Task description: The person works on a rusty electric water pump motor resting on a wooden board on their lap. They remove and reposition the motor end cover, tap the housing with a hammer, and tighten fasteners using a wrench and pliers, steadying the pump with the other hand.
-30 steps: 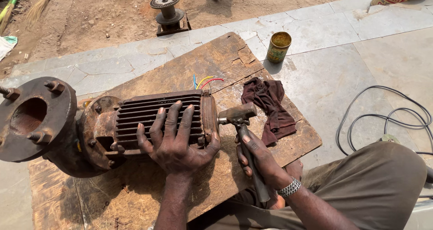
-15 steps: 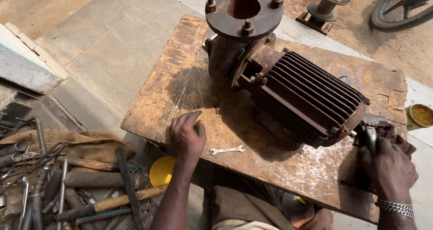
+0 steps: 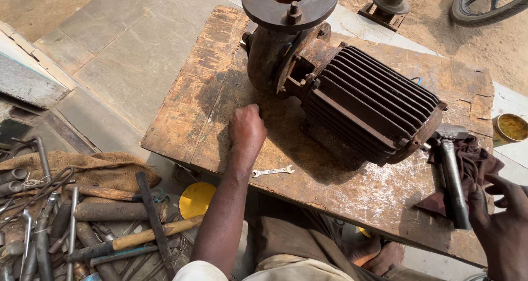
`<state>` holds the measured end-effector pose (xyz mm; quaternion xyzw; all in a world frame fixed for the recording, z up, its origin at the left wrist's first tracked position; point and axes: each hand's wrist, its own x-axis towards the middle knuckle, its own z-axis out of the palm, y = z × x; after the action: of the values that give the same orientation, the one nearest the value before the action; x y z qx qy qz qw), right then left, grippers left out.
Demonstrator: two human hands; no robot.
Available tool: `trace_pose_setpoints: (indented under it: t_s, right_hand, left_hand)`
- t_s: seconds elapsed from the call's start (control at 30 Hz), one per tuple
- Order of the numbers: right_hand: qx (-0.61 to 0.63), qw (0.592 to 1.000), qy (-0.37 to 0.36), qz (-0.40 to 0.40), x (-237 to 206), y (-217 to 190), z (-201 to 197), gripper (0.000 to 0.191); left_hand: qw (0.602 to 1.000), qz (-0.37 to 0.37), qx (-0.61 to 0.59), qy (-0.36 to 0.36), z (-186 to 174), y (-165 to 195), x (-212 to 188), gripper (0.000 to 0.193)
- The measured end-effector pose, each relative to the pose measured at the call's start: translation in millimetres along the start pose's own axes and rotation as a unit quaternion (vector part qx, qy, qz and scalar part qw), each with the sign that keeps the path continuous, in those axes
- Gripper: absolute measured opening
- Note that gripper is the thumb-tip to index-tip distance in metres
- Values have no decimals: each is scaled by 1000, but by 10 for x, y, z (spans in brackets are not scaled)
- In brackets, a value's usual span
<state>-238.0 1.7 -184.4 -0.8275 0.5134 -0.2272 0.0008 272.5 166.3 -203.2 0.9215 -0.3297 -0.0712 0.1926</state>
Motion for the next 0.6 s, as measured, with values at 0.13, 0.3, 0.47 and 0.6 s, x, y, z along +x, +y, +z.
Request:
trace_pose_setpoints:
  t_s: [0.13,0.3,0.47,0.6]
  right_hand:
    - [152,986,-61,-14,-64,-319,-209,23]
    - [247,939,-226,-78,-138,-1306,-281,31]
    - [342,903,-238,-106,-225,-1694,-283,50]
    - [397,891,-174,-136,-348,-1571,-292,28]
  left_hand:
    - [993,79,-80,45,-91,166,-455,20]
    - [874,231,-391,-173,-61,786,-1514,19]
    - [829,181,-482,-219,39,1156,-1922,41]
    - [772,147,-579,-218,61,1199,-1988,38]
